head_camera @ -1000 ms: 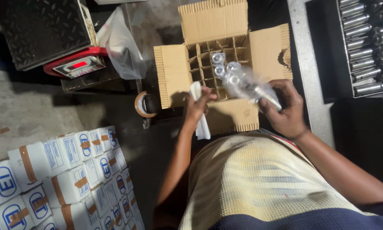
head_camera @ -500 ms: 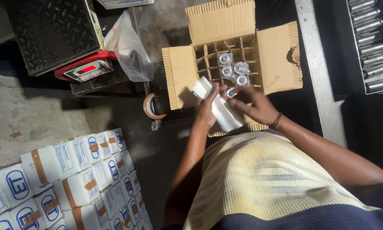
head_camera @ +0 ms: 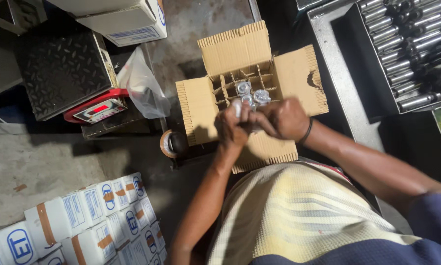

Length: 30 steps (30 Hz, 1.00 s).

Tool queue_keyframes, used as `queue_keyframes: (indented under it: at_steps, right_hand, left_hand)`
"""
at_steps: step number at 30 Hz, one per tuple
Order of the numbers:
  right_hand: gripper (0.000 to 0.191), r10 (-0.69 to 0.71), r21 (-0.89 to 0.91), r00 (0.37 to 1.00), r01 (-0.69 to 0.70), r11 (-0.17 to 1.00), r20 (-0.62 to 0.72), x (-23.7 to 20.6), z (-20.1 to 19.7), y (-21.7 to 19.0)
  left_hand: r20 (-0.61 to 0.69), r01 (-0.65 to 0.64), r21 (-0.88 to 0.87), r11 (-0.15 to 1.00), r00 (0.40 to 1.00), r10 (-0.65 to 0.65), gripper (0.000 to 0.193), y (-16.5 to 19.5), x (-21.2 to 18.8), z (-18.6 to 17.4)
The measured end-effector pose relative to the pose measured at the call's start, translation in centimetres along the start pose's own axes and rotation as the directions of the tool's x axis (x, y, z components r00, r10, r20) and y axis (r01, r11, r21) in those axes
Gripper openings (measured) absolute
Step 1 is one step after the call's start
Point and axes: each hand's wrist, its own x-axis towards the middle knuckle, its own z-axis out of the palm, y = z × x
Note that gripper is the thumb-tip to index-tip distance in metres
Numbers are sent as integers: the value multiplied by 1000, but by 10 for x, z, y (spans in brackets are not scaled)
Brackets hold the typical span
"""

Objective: The person assembles a cardboard box with an internal divider, then repeatedly picks small cylindrical items from a metal tray and places them into individual compartments. The person seals the box with tape and stacks it with other boxes.

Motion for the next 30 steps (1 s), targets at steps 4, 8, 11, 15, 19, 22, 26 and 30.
queue_keyframes:
  at_steps: [4,8,11,15,19,22,26,30]
  right_hand:
    - [52,363,513,899,-196,835,-246,22,20,3]
    - [51,372,598,926,-258,759,-72,24,37,-13]
    - [47,140,383,974,-62,921,-178,34,29,-10]
    - [54,448,535,883,-314,785,-139,63,38,4]
    - [51,480,557,873,-442,703,87,43,66,-17]
    - [39,454,776,692,-630,-1,562,11,69,-25]
    - [25,233,670,630,-672,-316,741,-17,57,-14]
    - [27,357,846,787,-532,-20,503,-24,63,3]
  left_hand:
    - [-27,76,-206,976,996,-83,24,28,2,12]
    - [-31,84,-314,946,995,-99,29,0,26,5]
    - [-159,75,-246,966,980,-117,29,-8,24,3]
    - [-160,72,-297,952,979,-124,27,-1,21,1]
    - [-198,78,-256,964,971,-131,28,-30,55,-21]
    - [-293,-16,-96,995,956,-13,21,-49,55,-21]
    - [-279,53,-397,916,944,-175,21,-53,34,-4]
    - [371,469,-881,64,767,-523,32,-44,5,25]
